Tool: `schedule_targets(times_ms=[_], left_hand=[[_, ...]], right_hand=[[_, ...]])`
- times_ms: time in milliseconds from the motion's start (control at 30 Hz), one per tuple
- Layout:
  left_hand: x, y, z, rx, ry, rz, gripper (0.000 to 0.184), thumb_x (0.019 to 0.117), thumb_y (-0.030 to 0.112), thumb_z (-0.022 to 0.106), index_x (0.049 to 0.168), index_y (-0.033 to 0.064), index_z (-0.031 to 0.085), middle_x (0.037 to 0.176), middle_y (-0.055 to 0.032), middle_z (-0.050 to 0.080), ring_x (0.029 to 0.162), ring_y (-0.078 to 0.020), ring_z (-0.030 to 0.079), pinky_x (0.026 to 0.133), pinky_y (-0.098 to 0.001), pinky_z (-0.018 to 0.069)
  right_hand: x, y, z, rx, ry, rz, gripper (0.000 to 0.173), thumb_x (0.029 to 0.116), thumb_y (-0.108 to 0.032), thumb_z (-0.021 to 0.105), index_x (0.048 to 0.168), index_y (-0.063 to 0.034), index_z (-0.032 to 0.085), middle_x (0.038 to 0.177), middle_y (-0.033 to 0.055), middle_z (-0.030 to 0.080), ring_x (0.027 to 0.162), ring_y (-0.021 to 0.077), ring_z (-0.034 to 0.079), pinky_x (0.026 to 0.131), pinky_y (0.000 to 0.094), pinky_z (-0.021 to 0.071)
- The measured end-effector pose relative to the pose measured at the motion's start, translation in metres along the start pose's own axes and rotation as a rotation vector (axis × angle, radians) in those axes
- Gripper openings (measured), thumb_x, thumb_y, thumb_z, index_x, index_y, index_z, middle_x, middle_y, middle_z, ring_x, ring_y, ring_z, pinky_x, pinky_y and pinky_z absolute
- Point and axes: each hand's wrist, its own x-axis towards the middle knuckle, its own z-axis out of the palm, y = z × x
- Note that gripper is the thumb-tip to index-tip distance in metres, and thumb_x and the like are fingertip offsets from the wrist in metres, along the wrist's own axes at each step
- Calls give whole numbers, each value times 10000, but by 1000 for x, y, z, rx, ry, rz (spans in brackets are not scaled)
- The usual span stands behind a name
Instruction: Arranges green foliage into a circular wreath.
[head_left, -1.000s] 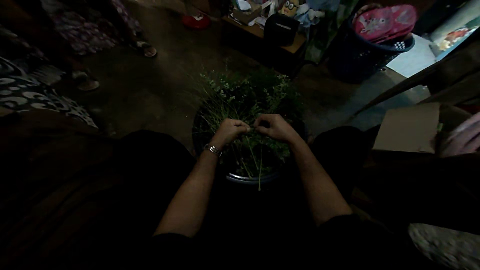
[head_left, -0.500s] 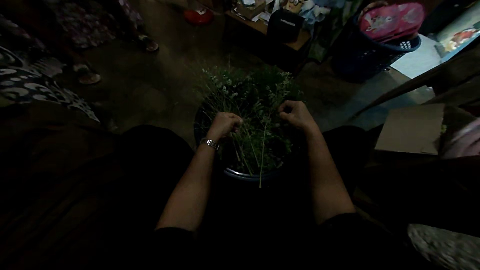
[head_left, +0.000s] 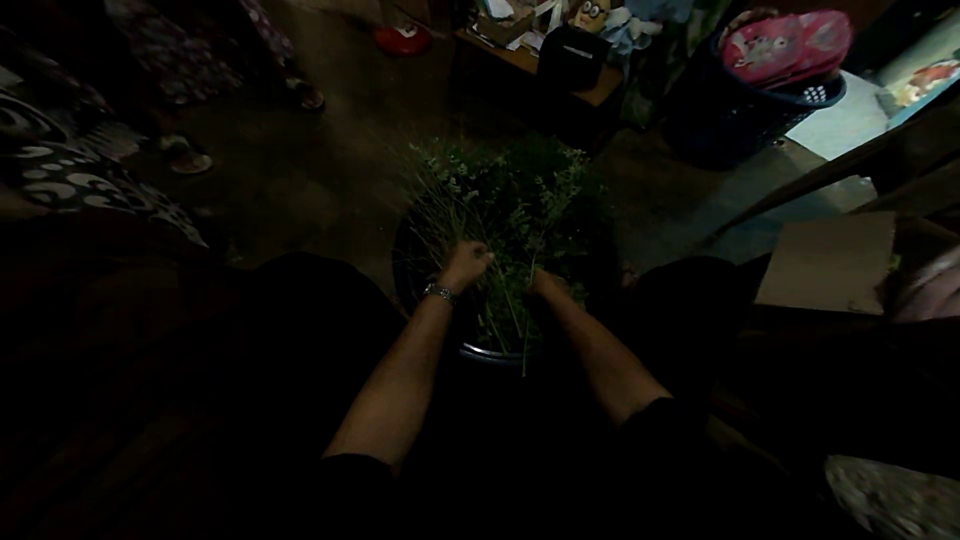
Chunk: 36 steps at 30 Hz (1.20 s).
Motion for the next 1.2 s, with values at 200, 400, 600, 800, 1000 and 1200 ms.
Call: schedule_targets(times_ms=[200,400,600,800,1000,1200], left_hand=[[2,-1,21,-69,-259,-110,377,1120,246,418,1339,0,602,1272,-196,644,1111,-258,648,988,-425,507],[-4,16,31,-185,-216,-183,454,1134,325,355,1264,-9,634,1181,-192,633,1031,-257,600,928,-450,480],[-4,16,30,-357,-168,-195,251,1084,175,512,1193,-9,644,901,-54,617,726,-88,590,701,-252,529],[-22,32,22,-453,-174,-151,250,1076,139,511,1210,-32,636,970,-65,636,783,-92,620,754,-266,552],[-27,40,15,-581,-107,-184,240,1073,104,502,1221,-40,625,953,-64,633,752,-94,612,738,-273,549],[-29,43,13,-649,-90,-185,211,1062,84,510,1183,-36,634,877,-37,621,693,-86,598,696,-257,547]], right_hand=[[2,-11,-8,253,22,-50,452,1020,-332,601,1274,41,626,1297,229,634,1200,340,626,1019,532,492],[-43,-33,-20,163,-13,-316,386,1043,-338,581,1132,19,697,1164,223,677,1106,340,648,973,555,491],[-52,-28,-43,111,84,-337,367,1072,-293,537,1206,12,691,1229,227,669,1163,363,634,1018,566,471],[-20,-10,-49,55,291,-339,384,1060,-216,545,1363,11,604,1412,239,576,1313,375,567,1113,530,441],[-34,-19,-50,102,318,-343,340,1077,-203,497,1307,-10,657,1361,224,619,1275,363,599,1086,522,464],[-38,-21,-48,105,362,-477,332,1078,-153,490,1331,-12,652,1387,222,592,1294,342,581,1118,462,443]])
